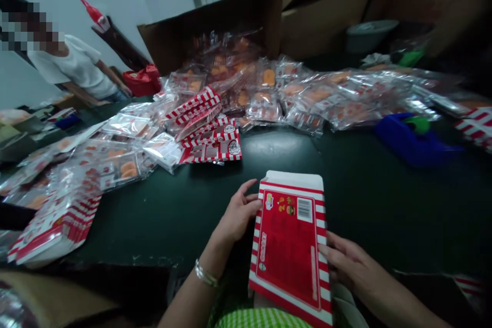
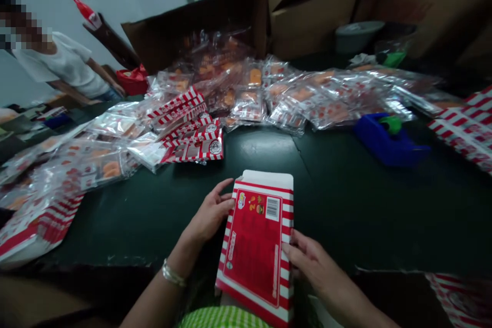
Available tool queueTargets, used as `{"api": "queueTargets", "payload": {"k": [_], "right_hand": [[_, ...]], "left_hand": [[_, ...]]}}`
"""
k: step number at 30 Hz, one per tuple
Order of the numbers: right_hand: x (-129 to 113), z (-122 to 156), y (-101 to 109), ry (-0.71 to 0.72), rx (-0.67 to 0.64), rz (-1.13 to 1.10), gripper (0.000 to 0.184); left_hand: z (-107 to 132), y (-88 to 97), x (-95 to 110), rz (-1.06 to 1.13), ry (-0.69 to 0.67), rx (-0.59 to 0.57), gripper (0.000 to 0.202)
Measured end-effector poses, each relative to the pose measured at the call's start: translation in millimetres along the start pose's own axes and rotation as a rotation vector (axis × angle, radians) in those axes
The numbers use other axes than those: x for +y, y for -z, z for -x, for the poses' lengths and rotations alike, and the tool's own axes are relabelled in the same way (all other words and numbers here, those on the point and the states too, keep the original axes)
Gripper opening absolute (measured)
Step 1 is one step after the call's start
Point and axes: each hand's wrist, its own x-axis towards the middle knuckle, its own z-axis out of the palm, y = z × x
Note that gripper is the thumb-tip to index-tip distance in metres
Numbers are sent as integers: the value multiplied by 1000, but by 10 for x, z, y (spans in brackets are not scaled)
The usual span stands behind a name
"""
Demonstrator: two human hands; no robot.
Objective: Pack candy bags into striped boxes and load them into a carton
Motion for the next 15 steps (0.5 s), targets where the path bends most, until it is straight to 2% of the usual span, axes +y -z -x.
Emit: {"api": "queueTargets", "payload": {"k": [2,5,6,8,11,13,15], "right_hand": [[-78,-13,73,7,94,34,91],[-249,-82,201,155,298,111,108],[-304,-118,240,221,327,129,105],[-392,-189,300,300,299,163,84],[-474,-233,334,293,212,231,50],[-516,-202,327,272,203,289,42],[-555,-147,305,267,231,385,43]], "left_hand": [[-68,-45,-75,40,-8,-28,75],[-50,-42,-133,43,-7,-110,64],[-37,-34,-125,31,-3,-129,61],[-26,-25,-79,-18,18,-162,57],[-58,-57,8,-170,37,-186,47],[-110,-107,41,-303,-10,-166,35],[-180,-169,42,-395,-95,-116,24]]}}
